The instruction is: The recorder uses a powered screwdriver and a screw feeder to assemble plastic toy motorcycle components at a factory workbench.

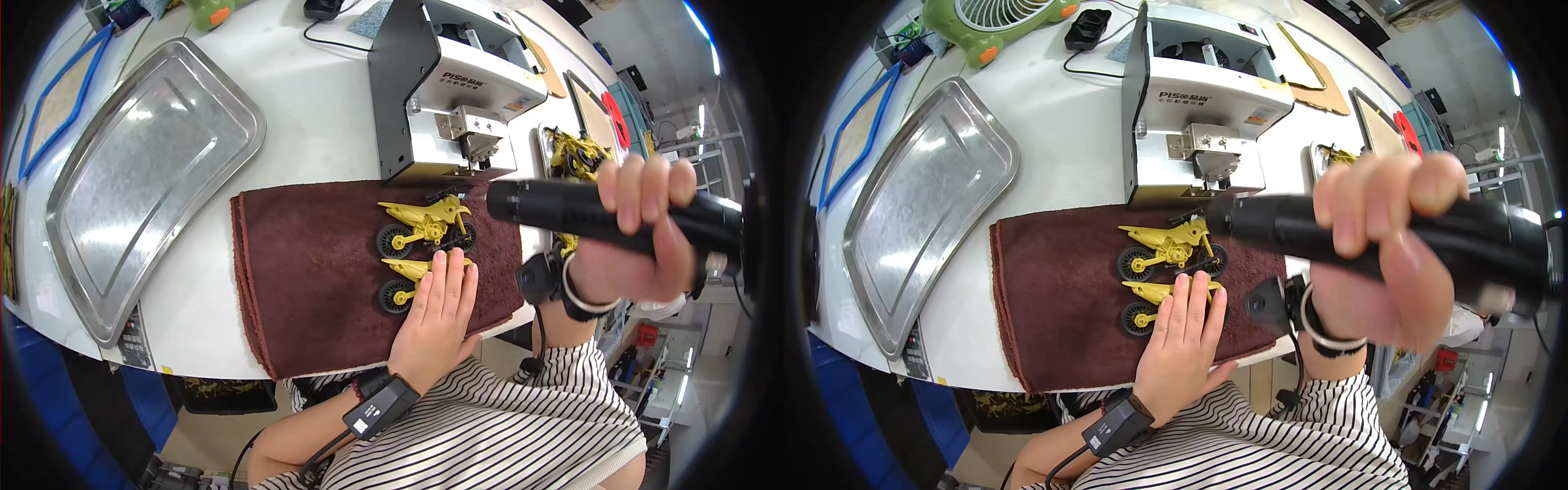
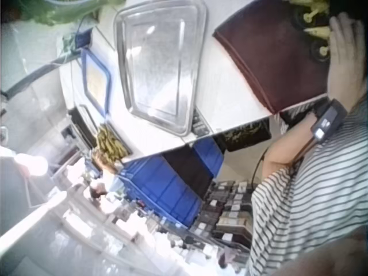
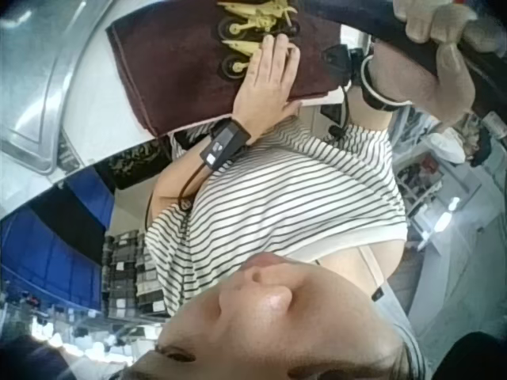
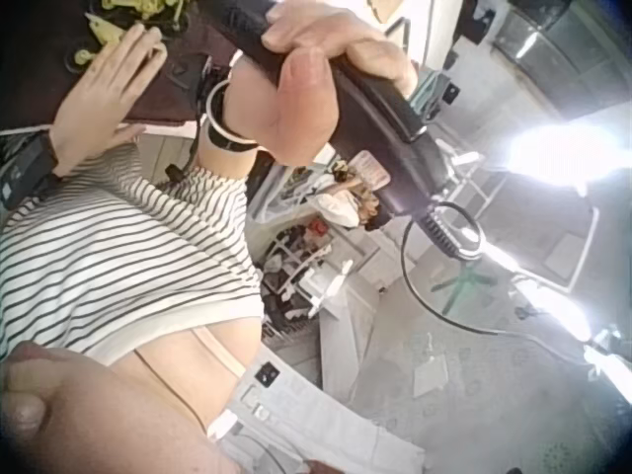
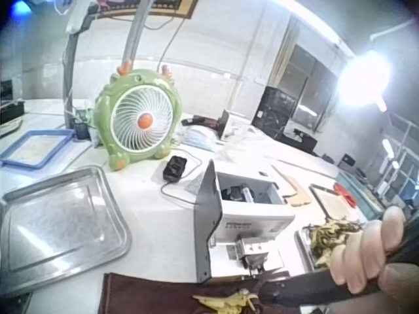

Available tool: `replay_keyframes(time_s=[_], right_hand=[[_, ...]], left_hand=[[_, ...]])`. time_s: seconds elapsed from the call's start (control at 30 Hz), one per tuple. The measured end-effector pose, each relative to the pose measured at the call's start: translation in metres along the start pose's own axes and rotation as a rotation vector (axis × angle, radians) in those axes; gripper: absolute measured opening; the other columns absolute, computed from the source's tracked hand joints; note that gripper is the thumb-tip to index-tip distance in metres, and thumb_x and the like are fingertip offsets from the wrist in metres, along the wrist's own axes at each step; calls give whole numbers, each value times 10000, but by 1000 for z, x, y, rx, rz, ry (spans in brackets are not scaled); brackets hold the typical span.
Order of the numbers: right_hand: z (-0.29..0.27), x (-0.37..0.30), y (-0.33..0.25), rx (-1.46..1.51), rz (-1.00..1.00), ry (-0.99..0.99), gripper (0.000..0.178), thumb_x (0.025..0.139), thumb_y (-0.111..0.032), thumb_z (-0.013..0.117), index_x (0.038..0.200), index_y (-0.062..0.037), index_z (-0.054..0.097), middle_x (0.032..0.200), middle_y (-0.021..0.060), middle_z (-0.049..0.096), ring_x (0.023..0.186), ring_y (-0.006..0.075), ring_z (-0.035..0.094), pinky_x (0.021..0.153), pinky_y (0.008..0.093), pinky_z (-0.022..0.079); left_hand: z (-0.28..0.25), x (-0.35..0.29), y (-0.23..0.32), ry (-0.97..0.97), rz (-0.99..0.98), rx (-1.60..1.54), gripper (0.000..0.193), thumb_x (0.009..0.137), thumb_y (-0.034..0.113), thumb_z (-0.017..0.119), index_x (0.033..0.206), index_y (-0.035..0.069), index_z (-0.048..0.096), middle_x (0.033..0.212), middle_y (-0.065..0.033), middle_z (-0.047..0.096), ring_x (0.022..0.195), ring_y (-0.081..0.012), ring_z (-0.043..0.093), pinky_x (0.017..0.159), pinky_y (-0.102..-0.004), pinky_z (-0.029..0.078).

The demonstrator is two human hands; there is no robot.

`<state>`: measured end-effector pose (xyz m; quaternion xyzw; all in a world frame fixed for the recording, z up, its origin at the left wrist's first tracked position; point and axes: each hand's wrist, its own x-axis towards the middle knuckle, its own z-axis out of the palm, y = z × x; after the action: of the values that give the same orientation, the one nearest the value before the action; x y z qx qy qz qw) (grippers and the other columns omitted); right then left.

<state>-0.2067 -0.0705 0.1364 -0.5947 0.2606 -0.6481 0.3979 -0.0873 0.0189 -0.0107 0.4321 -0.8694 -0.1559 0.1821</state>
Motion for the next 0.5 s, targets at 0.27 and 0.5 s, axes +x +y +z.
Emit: replay_keyframes(time_s=[0.27,0.5], right_hand=[[21,-31,11,177,170,-221,277,693,-9,611,864,-92,409,710,18,487,563,123,490,587,276,414],[18,-36,27,174,100,-248,333,653,42,625,918,-46,443,718,69,534,597,161,540,585,303,460]], left_hand=[[6,-3,-3,-6,9,6,897,701,548,568,1351,-12,307,1406,-206,284,1312,-336,263,1085,-389,182],[8,-5,0,21,-6,-45,858,647,479,634,1312,5,369,1332,-167,385,1247,-285,358,1076,-398,223]])
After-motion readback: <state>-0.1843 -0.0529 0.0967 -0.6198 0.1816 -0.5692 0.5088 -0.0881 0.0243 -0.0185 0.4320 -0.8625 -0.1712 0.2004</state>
